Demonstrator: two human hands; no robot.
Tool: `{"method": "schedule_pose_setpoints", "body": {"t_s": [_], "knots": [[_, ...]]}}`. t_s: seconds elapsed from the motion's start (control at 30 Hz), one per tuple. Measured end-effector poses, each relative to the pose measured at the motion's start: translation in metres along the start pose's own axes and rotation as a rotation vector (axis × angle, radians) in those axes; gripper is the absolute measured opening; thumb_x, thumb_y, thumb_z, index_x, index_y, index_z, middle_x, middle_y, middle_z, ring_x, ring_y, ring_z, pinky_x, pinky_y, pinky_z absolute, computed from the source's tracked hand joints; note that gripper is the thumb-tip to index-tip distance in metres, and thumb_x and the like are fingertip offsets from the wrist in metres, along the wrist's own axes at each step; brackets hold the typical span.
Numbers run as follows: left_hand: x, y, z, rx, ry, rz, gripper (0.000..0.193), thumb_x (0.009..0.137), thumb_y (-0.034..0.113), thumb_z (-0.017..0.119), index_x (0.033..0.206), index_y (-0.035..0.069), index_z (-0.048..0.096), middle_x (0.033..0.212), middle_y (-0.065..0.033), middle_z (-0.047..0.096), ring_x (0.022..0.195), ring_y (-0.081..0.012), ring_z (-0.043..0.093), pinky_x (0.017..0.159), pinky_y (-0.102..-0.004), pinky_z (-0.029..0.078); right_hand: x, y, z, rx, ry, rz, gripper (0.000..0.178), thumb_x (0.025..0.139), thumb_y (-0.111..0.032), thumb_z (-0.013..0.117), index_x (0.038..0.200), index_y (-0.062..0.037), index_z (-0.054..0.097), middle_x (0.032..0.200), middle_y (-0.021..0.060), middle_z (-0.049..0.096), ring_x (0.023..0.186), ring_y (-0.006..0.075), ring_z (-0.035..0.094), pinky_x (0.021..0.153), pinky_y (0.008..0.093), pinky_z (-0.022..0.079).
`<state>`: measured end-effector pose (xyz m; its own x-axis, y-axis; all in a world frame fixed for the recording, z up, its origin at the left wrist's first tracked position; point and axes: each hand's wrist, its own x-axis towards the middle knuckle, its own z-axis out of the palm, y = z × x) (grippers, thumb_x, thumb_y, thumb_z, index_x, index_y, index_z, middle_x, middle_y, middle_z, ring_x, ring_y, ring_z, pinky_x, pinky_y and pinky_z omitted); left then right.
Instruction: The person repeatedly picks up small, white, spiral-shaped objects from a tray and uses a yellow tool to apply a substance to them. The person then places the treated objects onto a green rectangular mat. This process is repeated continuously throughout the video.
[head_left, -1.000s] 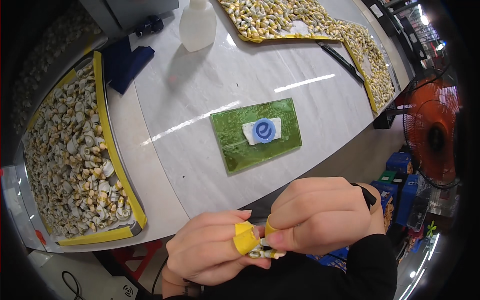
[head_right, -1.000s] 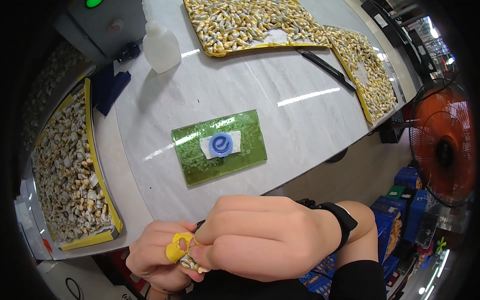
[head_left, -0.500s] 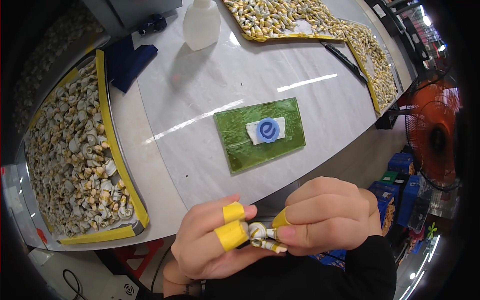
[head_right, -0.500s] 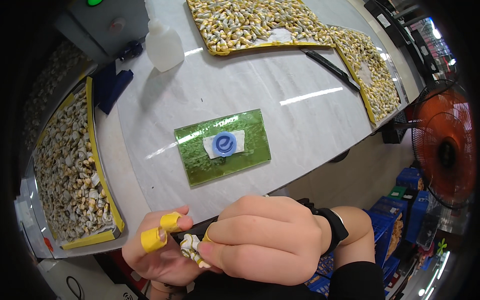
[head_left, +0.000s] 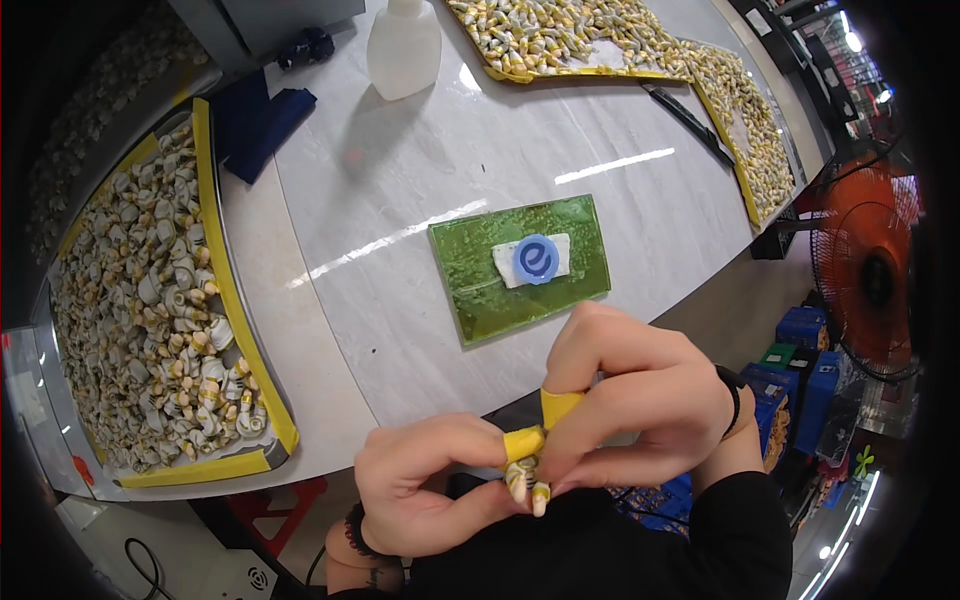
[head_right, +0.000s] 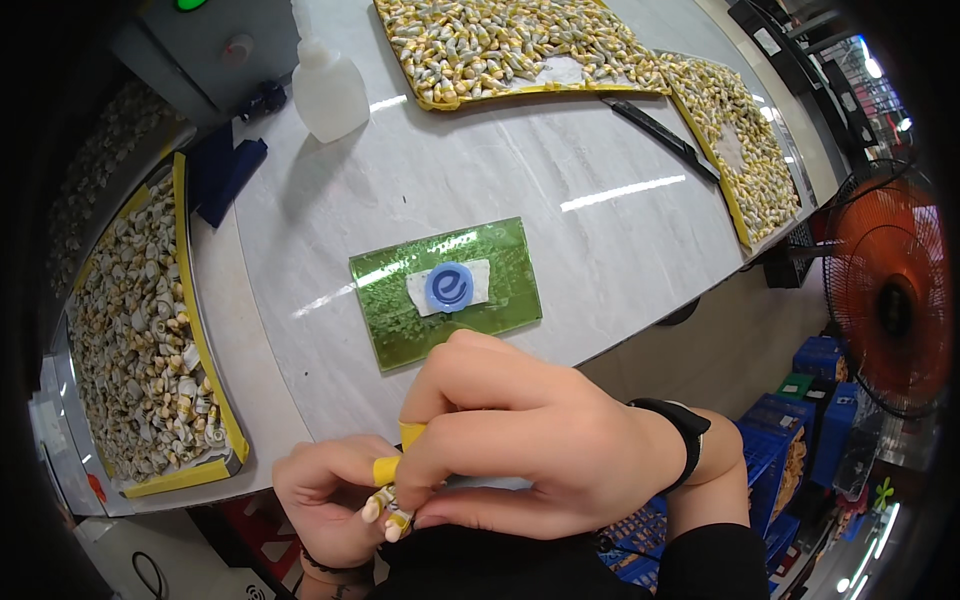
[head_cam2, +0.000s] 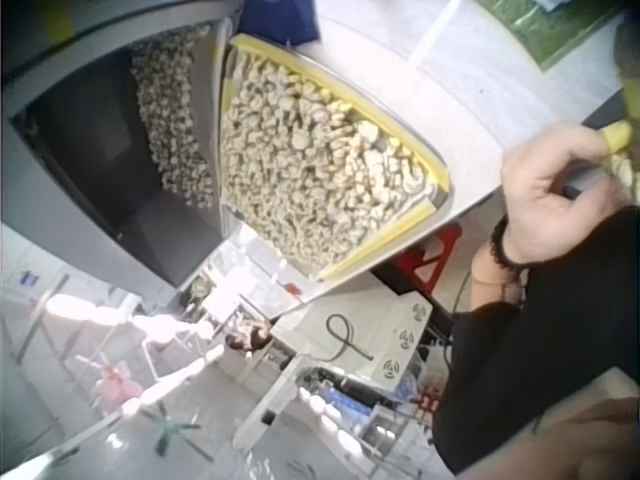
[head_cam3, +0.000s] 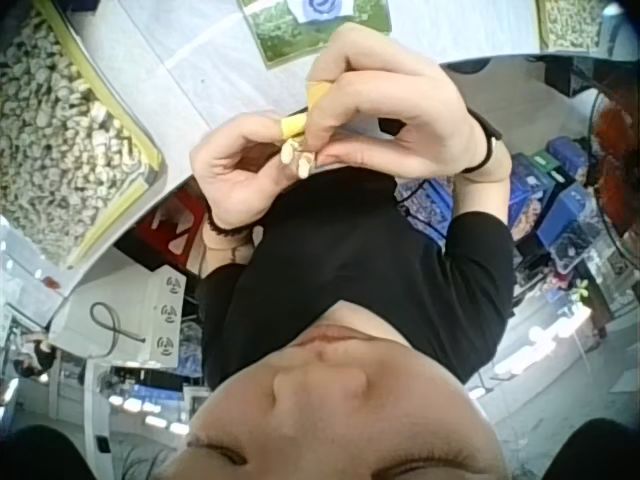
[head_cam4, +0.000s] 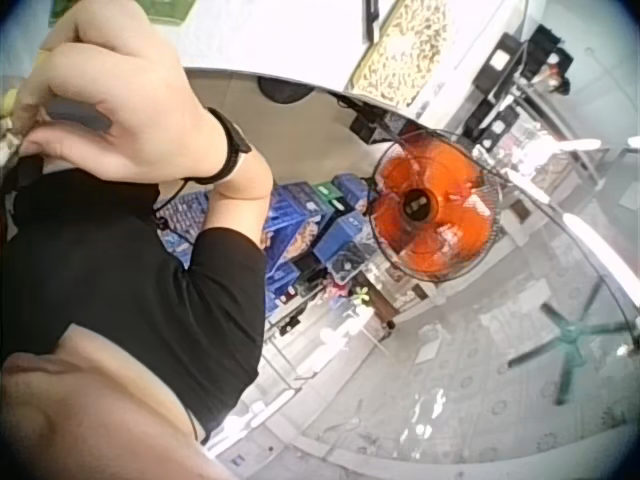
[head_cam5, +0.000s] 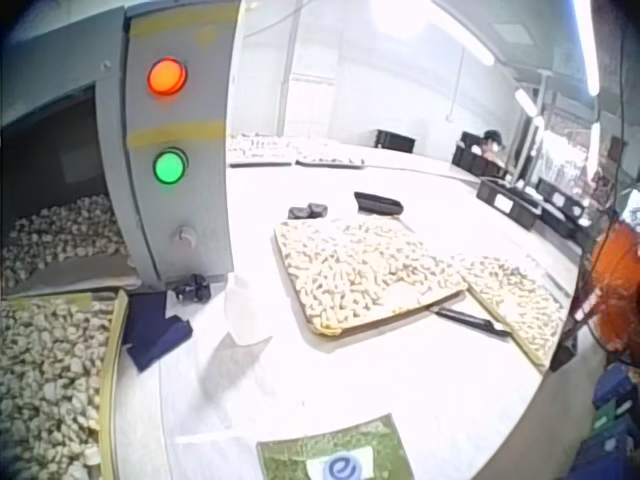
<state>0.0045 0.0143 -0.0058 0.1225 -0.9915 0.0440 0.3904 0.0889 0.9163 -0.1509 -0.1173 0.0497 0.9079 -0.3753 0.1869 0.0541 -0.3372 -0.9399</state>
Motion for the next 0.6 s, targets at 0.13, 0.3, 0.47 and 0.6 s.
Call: {"method": "schedule_pose_setpoints", "body": {"t_s": [0.13,0.3,0.47,0.6], "knots": [[0.0028,0.0038,-0.0044,0.056,-0.083,-0.103,0.016,0.074,0.004,0.074,0.084,-0.003,0.064,0.077,-0.0108,0.066,0.067,-0.0134,0.064,0.06,-0.0217,0.048,-0.0002,0.0021,0.0016,-0.038,-0.028,0.046,0.015,0.068,-0.012,0.077,0.079,-0.0096,0.066,0.08,0.0022,0.052,0.072,0.0192,0.049,0.063,0.0296,0.037],[0.0014,0.0023,-0.0003,0.024,-0.094,-0.137,0.016,0.074,0.005,0.074,0.084,-0.002,0.064,0.075,-0.0099,0.066,0.067,-0.0125,0.064,0.059,-0.0209,0.047,0.0009,0.0022,-0.0027,-0.077,-0.14,0.024,0.015,0.071,-0.014,0.073,0.081,-0.0101,0.063,0.082,0.0025,0.049,0.075,0.0205,0.046,0.067,0.0316,0.034],[0.002,0.0027,-0.0002,0.059,-0.107,-0.113,0.017,0.073,0.005,0.074,0.085,-0.002,0.063,0.076,-0.0105,0.066,0.067,-0.0142,0.065,0.06,-0.0221,0.048,0.0009,0.0021,-0.0029,-0.074,-0.154,0.026,0.014,0.072,-0.016,0.073,0.08,-0.0104,0.063,0.081,0.0024,0.048,0.076,0.0207,0.046,0.067,0.0318,0.034],[0.0026,0.0019,-0.003,0.075,-0.11,-0.049,0.019,0.073,0.005,0.075,0.085,-0.003,0.063,0.076,-0.0116,0.066,0.067,-0.0169,0.065,0.06,-0.0232,0.049,0.0005,0.0066,-0.0021,-0.004,-0.106,-0.005,0.015,0.072,-0.017,0.076,0.078,-0.0099,0.065,0.081,0.002,0.047,0.076,0.0209,0.047,0.067,0.0313,0.037]]}}
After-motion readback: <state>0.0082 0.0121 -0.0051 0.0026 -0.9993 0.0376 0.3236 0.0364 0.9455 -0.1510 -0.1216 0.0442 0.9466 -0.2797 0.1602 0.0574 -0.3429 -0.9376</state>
